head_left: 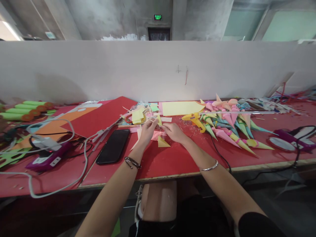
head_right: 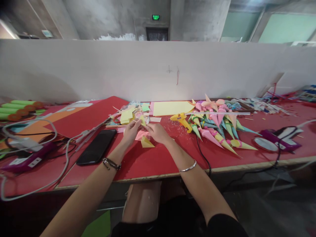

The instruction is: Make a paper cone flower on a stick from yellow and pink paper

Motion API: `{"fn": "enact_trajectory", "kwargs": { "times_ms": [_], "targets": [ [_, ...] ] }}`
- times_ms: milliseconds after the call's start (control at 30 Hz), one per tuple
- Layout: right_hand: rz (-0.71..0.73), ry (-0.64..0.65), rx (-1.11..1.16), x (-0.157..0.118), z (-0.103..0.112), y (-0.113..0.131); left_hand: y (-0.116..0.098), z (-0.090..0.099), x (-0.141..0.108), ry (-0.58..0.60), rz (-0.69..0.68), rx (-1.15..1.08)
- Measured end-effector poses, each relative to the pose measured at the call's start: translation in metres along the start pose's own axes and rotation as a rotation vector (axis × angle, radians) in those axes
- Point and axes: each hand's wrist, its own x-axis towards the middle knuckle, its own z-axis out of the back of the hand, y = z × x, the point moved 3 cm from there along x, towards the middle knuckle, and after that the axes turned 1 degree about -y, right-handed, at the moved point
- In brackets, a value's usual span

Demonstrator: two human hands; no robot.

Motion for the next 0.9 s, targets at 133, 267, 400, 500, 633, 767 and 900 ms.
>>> {"fn": "enact_trajectory", "kwargs": {
  "times_ms": [133, 267, 400, 500, 633, 767, 900],
  "targets": [
    [0.016, 0.059, 0.156, 0.001, -0.001, 0.0, -0.002, -0.004, -0.002, 0.049, 0.031, -0.072],
    [-0.065, 0.18, 0.532, 0.001, 0.001, -0.001, -0.006, -0.007, -0.004, 0.103, 0.083, -0.147],
    [-0.121, 0.326, 0.732, -0.003, 0.004, 0.0, -0.009, -0.009, -0.006, 0.192, 0.134, -0.239],
    [-0.102, 0.298, 0.685, -0.003, 0.003, -0.001, -0.009, -0.008, -0.006, 0.174, 0.095, -0.162],
    [0.015, -0.033, 0.283, -0.002, 0.005, 0.0, -0.008, -0.002, -0.002, 0.059, 0.023, -0.027],
    [0.056, -0.105, -0.16, -0.005, 0.005, 0.005, -0.005, 0.001, 0.002, 0.037, 0.012, 0.005],
    [0.078, -0.073, -0.406, -0.006, 0.007, 0.008, -0.004, 0.003, 0.003, 0.053, 0.034, 0.035]
  ]
}}
